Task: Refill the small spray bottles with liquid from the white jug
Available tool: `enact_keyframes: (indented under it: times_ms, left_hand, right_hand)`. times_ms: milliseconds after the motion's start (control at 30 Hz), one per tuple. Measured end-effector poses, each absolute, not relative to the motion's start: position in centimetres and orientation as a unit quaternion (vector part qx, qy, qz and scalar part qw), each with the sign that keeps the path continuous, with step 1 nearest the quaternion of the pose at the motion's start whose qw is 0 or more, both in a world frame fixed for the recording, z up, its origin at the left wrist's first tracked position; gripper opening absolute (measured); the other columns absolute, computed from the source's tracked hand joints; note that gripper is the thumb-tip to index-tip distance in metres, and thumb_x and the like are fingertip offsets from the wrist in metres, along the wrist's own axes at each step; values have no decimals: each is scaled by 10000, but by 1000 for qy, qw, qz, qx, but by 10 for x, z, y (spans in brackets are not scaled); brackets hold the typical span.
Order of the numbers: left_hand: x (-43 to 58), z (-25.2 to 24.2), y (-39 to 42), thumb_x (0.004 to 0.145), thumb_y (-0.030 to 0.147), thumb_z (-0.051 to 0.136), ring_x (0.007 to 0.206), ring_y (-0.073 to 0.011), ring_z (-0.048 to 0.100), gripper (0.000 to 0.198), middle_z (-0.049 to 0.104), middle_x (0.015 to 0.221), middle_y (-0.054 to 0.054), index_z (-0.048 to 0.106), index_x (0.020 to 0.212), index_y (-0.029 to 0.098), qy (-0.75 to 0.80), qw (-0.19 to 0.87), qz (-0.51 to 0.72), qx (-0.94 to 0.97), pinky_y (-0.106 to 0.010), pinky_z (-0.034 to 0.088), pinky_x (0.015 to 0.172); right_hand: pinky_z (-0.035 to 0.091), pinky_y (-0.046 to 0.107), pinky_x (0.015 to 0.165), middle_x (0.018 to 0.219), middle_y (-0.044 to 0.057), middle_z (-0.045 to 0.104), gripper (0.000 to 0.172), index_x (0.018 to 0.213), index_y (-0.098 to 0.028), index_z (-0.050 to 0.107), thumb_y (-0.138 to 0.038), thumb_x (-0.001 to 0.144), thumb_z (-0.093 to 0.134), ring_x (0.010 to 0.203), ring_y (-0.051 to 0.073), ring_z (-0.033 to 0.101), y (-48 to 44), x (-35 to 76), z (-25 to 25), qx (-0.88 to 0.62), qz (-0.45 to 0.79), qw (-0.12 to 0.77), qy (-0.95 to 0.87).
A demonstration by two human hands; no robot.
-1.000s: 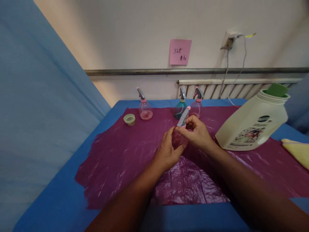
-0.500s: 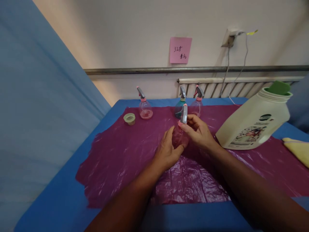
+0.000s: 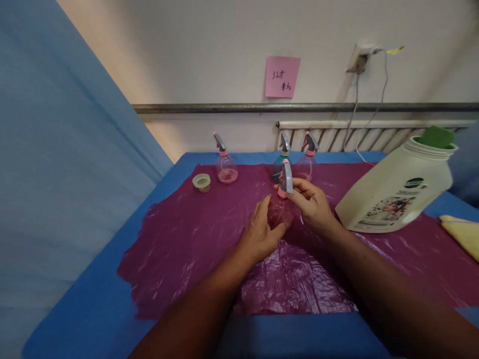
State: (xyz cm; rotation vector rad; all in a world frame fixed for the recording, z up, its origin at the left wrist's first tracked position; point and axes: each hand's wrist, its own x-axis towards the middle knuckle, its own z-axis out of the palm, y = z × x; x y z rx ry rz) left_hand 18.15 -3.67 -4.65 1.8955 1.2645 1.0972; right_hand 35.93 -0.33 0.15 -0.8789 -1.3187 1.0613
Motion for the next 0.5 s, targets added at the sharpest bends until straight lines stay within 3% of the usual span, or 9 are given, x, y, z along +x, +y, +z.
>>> enact_keyframes:
  times_ms: [200,500]
  left_hand:
    - [182,-45,-37,953,349,839,1564,-364,572,820,588,1671,-132,460,1677,293,463,301,426,717,-595,458,1336]
    - [182,-48,-36,941,331,830,1580,-362,561,842,573,1696,-144,451,1689,266,469,299,420,717,-602,445,1343]
  right_hand:
    - [615,459,1032,1139,63,863,428,1108,-280,836,-626,861,875,1098,293,778,2,365,-1,-372,459,547,-593]
    - [608,445,1024,1185,64,853,397,1022,-280,753,-604,855,910,1059,251,768,5,366,-5,-361,491,545,-577]
